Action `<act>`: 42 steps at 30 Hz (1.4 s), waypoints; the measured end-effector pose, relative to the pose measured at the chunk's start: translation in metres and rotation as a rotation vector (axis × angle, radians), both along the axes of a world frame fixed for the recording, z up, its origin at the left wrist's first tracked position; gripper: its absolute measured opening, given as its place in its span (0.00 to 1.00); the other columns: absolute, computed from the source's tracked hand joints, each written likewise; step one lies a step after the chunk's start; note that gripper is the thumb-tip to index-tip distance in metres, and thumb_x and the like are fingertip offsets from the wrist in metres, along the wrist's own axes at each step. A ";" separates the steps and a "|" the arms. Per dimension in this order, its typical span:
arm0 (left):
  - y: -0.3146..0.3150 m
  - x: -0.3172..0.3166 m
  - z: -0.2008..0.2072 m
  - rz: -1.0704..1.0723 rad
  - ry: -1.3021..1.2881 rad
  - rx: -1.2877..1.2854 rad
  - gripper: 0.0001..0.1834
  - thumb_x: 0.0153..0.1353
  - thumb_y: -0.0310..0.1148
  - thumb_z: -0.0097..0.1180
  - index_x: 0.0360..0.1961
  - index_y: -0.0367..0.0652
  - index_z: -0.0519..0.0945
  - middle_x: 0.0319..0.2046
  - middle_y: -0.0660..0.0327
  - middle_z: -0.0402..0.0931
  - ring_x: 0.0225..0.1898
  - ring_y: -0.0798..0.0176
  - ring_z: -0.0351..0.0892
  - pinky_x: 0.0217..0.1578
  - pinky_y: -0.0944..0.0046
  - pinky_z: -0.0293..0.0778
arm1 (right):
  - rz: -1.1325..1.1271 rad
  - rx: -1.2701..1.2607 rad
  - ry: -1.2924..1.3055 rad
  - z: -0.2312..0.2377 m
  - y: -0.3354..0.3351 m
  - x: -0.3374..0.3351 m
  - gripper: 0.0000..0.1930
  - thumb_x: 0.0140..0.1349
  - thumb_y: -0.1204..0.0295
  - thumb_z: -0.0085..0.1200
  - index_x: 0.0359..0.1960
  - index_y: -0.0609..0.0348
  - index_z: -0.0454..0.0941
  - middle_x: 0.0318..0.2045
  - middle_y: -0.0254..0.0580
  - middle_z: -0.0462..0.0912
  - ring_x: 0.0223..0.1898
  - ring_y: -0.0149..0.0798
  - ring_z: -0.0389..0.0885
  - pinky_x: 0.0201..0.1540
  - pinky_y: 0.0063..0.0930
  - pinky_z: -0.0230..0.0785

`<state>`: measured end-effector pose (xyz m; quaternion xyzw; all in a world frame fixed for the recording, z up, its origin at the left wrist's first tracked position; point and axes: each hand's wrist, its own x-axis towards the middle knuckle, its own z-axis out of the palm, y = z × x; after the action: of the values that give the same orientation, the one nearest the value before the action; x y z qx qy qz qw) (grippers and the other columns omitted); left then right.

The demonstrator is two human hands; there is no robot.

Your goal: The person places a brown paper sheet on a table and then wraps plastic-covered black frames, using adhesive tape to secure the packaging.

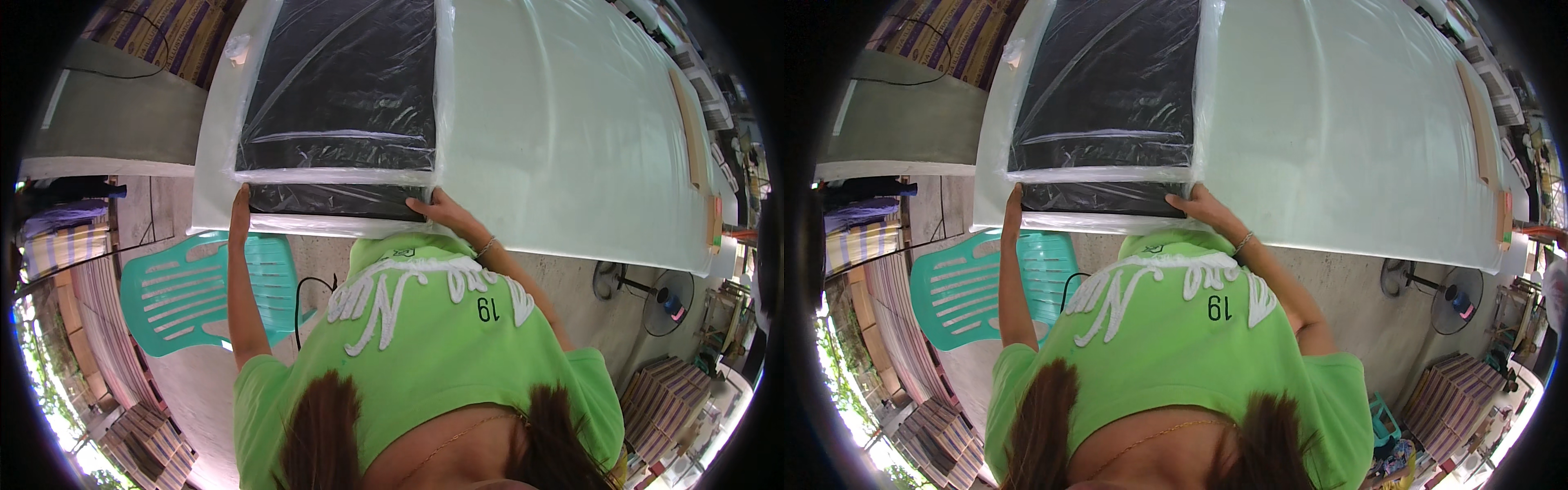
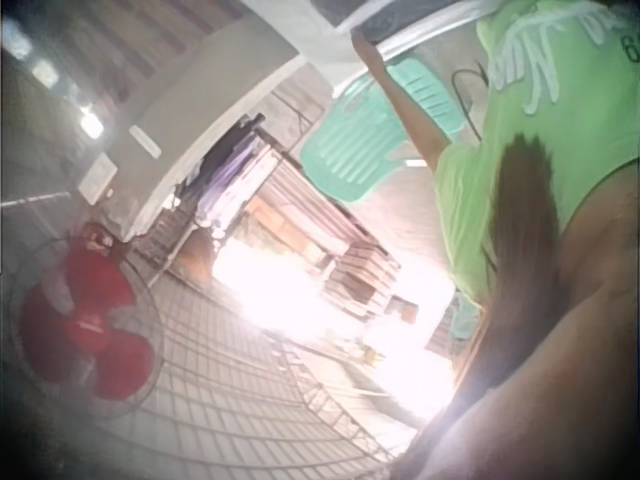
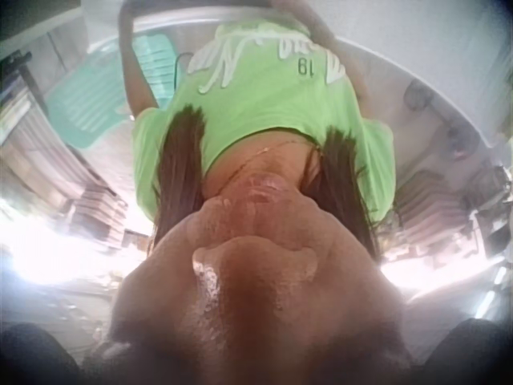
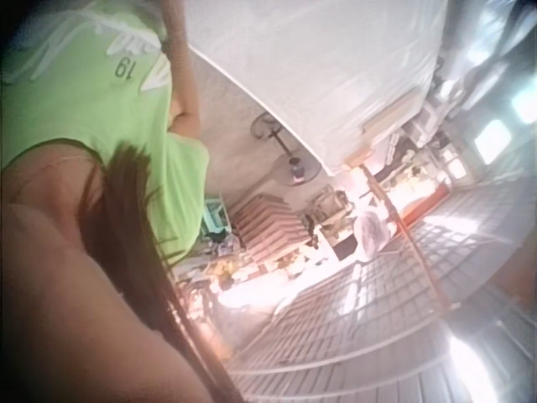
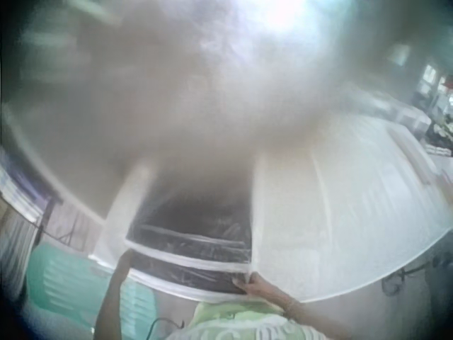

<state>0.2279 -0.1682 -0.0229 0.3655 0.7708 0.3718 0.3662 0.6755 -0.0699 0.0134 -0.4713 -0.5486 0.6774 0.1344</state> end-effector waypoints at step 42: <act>0.082 0.021 0.030 0.180 0.146 0.012 0.46 0.53 0.59 0.51 0.64 0.40 0.50 0.62 0.46 0.48 0.65 0.50 0.41 0.63 0.52 0.40 | -0.245 -0.585 0.608 0.073 0.067 0.035 0.04 0.57 0.72 0.54 0.31 0.56 0.72 0.32 0.33 0.73 0.37 0.33 0.70 0.51 0.34 0.60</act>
<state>0.2492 -0.0864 0.0074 0.3231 0.8228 0.3803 0.2719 0.7106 -0.0029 0.0863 -0.3304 -0.2095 0.8911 0.2299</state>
